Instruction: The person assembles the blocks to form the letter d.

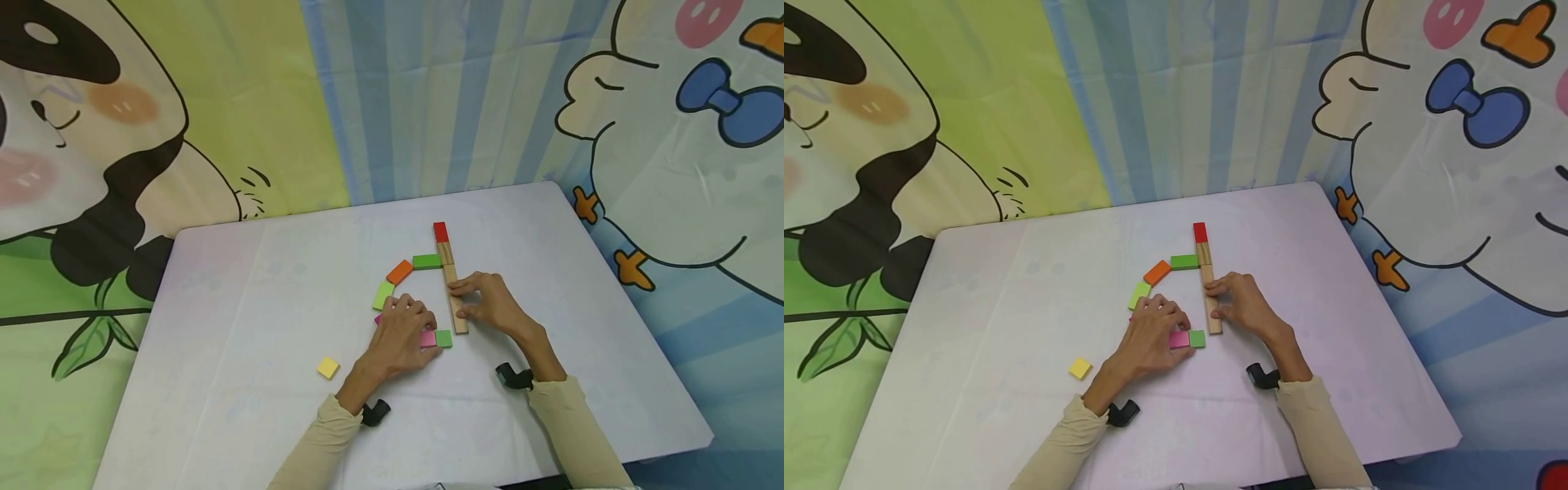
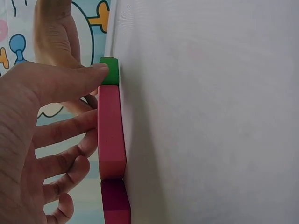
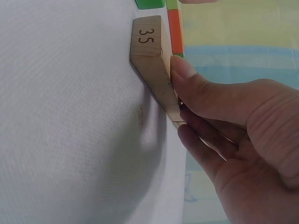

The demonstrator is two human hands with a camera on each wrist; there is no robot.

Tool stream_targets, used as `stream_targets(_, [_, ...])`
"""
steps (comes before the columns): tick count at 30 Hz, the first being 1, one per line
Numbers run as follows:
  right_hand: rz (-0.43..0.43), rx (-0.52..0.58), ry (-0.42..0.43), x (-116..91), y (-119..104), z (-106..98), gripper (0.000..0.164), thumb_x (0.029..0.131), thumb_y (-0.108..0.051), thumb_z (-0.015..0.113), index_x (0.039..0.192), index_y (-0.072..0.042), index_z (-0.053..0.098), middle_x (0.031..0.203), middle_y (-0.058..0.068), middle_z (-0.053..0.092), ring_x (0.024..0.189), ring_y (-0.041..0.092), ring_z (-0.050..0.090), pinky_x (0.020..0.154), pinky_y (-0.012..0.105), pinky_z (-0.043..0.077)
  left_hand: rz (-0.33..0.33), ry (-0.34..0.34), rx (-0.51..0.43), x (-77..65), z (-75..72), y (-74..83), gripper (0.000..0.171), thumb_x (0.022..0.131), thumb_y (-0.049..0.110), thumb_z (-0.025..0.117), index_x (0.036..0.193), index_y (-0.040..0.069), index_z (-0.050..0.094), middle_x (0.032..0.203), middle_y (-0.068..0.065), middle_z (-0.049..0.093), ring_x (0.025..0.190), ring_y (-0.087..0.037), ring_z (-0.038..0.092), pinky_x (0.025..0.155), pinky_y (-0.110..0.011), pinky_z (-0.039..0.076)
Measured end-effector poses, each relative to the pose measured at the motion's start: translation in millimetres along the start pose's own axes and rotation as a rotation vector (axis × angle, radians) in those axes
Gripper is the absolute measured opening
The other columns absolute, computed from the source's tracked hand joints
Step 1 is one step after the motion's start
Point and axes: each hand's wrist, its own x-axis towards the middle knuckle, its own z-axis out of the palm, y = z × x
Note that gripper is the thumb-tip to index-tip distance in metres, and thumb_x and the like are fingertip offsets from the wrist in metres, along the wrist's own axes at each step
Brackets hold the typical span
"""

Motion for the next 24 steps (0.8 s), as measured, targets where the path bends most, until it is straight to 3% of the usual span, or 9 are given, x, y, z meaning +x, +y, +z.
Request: stream_targets(24, [0.011,-0.004,0.000,0.6,-0.2,0.4,0.050,0.076,-0.001,0.096,0.124,-0.002,0.081,0.137,0.010,0.077,0.133,0.037,0.068,0.118,0.060,0.048,0.020,0.006,-0.011,-1.3,2.5,-0.5,0.033,0.085,0.055,0.088,0.104,0.030,0.080,0.107,0.008,0.075,0.110,-0.017,0.060,0.101,-0.043,0.044])
